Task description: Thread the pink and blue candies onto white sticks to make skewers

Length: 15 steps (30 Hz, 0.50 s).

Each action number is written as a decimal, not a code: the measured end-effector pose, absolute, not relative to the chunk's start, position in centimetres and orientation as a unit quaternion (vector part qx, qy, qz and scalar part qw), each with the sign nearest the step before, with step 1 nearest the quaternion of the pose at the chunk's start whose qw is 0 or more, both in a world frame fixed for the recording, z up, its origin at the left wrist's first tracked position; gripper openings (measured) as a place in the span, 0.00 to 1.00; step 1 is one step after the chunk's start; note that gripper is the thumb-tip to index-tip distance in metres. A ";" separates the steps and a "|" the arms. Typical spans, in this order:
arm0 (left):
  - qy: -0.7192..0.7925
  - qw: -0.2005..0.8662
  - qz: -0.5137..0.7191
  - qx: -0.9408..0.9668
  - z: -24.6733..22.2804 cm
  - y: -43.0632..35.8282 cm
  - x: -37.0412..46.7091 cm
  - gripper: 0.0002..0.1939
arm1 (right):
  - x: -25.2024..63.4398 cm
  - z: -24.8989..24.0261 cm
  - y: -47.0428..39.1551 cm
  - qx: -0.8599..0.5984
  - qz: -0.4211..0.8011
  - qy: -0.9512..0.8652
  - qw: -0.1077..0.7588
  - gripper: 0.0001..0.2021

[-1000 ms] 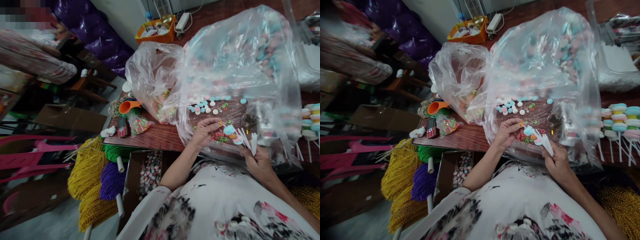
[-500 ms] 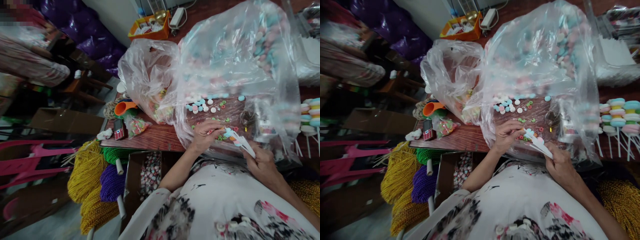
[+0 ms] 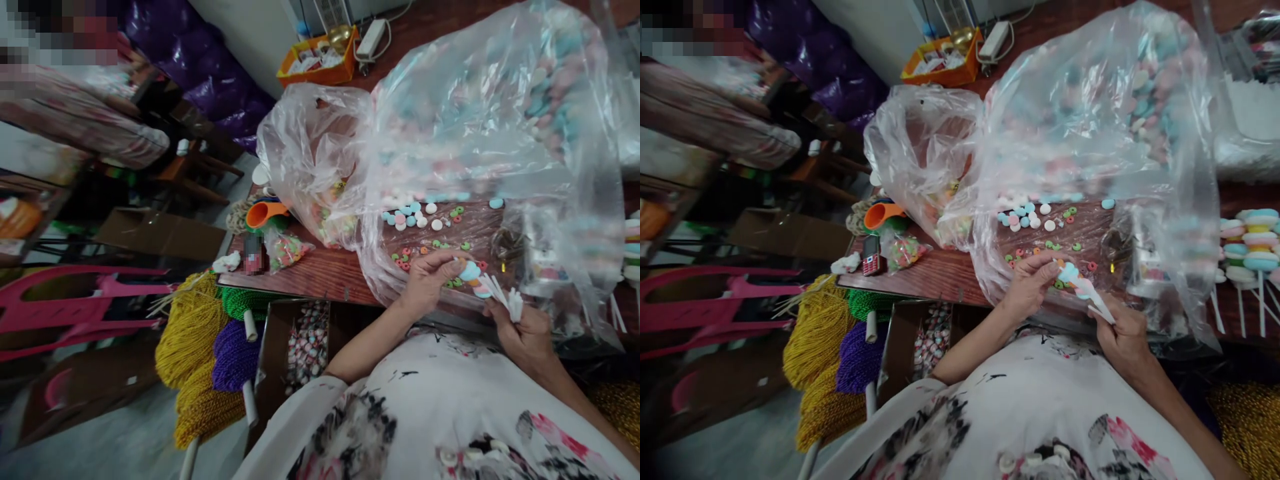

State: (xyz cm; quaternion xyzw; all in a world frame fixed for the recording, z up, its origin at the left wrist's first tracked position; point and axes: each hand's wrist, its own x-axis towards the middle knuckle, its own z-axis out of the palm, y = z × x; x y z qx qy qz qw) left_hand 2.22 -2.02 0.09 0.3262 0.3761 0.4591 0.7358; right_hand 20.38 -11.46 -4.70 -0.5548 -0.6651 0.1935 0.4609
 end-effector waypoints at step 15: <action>0.378 0.720 0.384 0.436 -1.2 -3.7 3.2 0.24 | 20.3 -5.2 -11.3 -0.575 0.226 -0.647 0.448 0.07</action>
